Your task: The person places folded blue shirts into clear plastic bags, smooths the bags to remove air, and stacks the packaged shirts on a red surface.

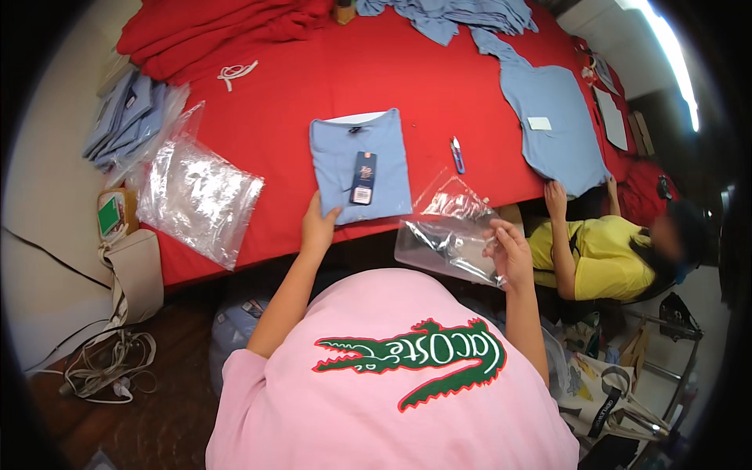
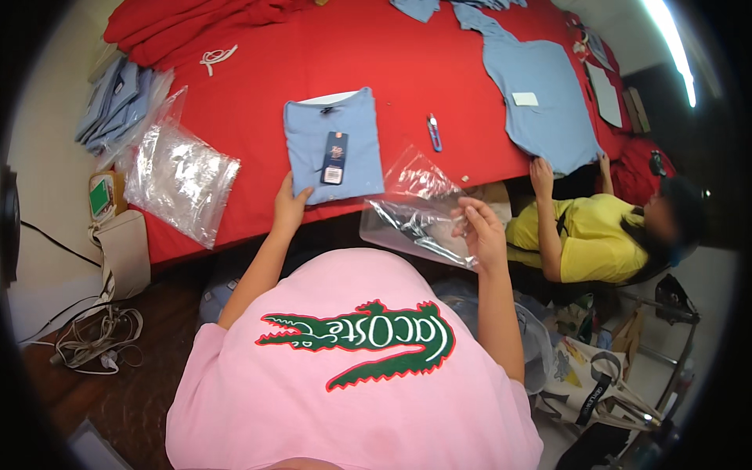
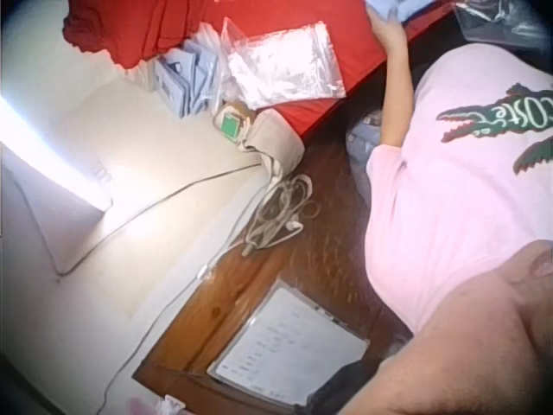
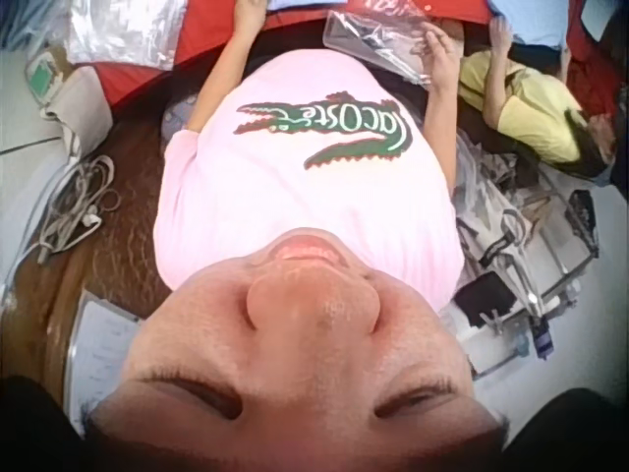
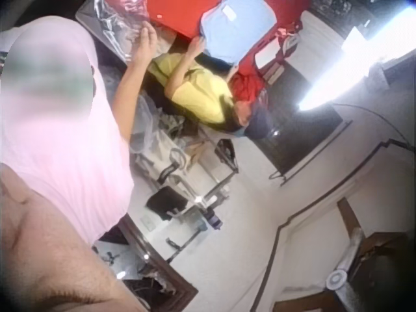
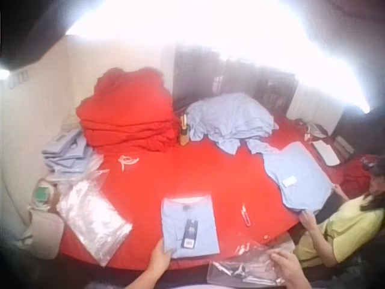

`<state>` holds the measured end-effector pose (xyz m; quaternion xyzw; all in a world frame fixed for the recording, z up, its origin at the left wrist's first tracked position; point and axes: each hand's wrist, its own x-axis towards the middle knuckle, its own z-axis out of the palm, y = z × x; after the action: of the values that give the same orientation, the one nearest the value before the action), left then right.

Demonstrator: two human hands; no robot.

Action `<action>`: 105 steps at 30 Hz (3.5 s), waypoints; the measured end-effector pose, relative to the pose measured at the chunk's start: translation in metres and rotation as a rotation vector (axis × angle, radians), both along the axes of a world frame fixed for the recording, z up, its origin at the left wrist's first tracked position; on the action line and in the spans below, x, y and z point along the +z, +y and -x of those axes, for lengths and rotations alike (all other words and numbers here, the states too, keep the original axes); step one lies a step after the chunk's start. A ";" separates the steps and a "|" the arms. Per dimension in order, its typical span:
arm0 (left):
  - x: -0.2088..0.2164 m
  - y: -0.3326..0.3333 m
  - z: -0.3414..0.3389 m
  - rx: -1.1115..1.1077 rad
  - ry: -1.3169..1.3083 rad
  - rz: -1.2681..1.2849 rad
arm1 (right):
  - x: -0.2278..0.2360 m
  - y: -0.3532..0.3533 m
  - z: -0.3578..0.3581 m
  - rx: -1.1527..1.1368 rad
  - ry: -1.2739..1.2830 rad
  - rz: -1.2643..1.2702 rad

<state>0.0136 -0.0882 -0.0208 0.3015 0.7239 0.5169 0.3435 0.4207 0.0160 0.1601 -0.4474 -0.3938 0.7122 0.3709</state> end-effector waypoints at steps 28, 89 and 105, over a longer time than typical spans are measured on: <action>0.186 0.029 -0.215 -0.384 -0.698 -0.271 | 0.035 -0.047 -0.017 0.582 -0.276 -0.973; 0.046 -0.093 -0.092 -0.199 0.073 0.262 | -0.049 0.053 0.097 0.923 -0.737 -0.827; 0.041 -0.110 -0.082 -0.058 0.209 0.272 | -0.042 0.035 0.117 0.923 -0.649 -0.293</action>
<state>0.0954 -0.1984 0.0203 0.3251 0.8098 0.3699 0.3190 0.3035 0.0515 0.1183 -0.3689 -0.7360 0.5645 -0.0593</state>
